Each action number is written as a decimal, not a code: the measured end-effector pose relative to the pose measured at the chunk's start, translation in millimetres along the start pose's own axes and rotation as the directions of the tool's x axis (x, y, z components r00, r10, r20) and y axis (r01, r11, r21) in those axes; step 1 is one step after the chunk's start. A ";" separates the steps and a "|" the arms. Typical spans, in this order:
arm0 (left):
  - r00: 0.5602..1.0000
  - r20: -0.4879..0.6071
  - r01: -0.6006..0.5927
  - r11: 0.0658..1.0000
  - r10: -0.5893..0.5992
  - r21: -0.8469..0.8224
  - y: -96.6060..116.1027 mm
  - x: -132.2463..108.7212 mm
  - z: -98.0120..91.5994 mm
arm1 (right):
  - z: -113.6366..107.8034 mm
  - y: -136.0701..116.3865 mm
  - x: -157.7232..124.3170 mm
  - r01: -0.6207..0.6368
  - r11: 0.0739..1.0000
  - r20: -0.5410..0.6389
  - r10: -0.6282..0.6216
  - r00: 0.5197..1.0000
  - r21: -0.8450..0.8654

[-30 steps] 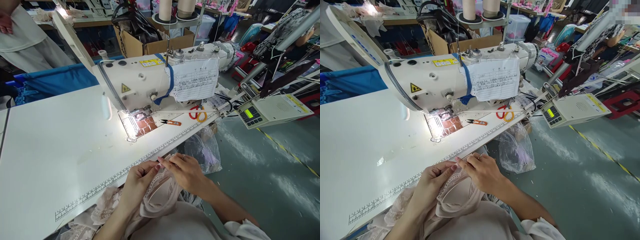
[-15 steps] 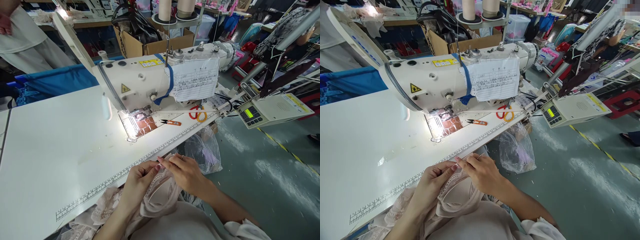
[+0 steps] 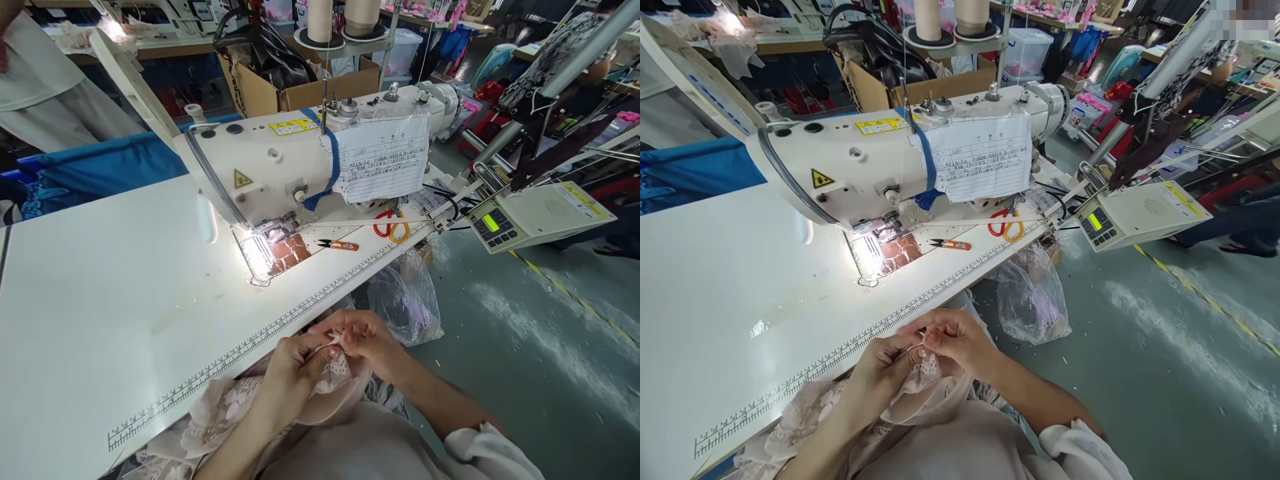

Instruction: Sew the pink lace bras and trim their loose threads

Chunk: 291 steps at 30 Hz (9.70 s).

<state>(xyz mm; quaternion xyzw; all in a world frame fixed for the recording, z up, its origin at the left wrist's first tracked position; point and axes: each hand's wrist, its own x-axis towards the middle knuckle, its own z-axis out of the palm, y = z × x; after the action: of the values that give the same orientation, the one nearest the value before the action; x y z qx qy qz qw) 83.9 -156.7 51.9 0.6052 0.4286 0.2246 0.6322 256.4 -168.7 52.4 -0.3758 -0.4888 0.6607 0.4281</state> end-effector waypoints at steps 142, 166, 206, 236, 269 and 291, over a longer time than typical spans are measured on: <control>0.978 -0.206 0.018 0.975 0.029 0.224 -32.9 -5.5 -6.3 | -63.6 14.7 12.3 0.147 0.453 -0.058 -0.408 0.911 -0.879; 0.985 -0.139 0.082 0.989 -0.099 -0.123 1.4 1.2 6.8 | -24.5 -7.9 -5.4 0.156 0.651 -0.082 -0.320 0.944 -0.743; 0.999 -0.054 0.006 0.997 -0.002 0.076 -6.3 10.5 0.2 | -9.3 -7.2 -1.1 0.048 0.896 0.085 -0.011 0.996 -0.441; 0.999 0.050 -0.016 0.996 0.012 0.086 -7.8 5.4 -4.4 | -27.5 -9.0 14.5 0.433 0.732 0.207 -0.383 0.900 -0.526; 0.790 -0.242 -0.315 0.712 0.563 0.628 -17.1 1.7 2.4 | -14.6 -0.5 3.7 0.204 0.802 -0.169 -0.352 0.920 -0.561; 0.388 -0.054 -0.416 0.228 0.920 0.880 -45.1 -1.4 -1.3 | -10.3 2.1 -3.0 0.353 -0.015 0.307 -0.528 0.792 -0.936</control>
<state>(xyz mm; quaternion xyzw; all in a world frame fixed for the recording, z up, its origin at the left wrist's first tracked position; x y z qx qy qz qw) 71.4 -164.6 9.2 0.8297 0.3147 0.4602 -0.0284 266.4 -168.5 48.2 -0.4271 -0.8526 -0.0116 0.3008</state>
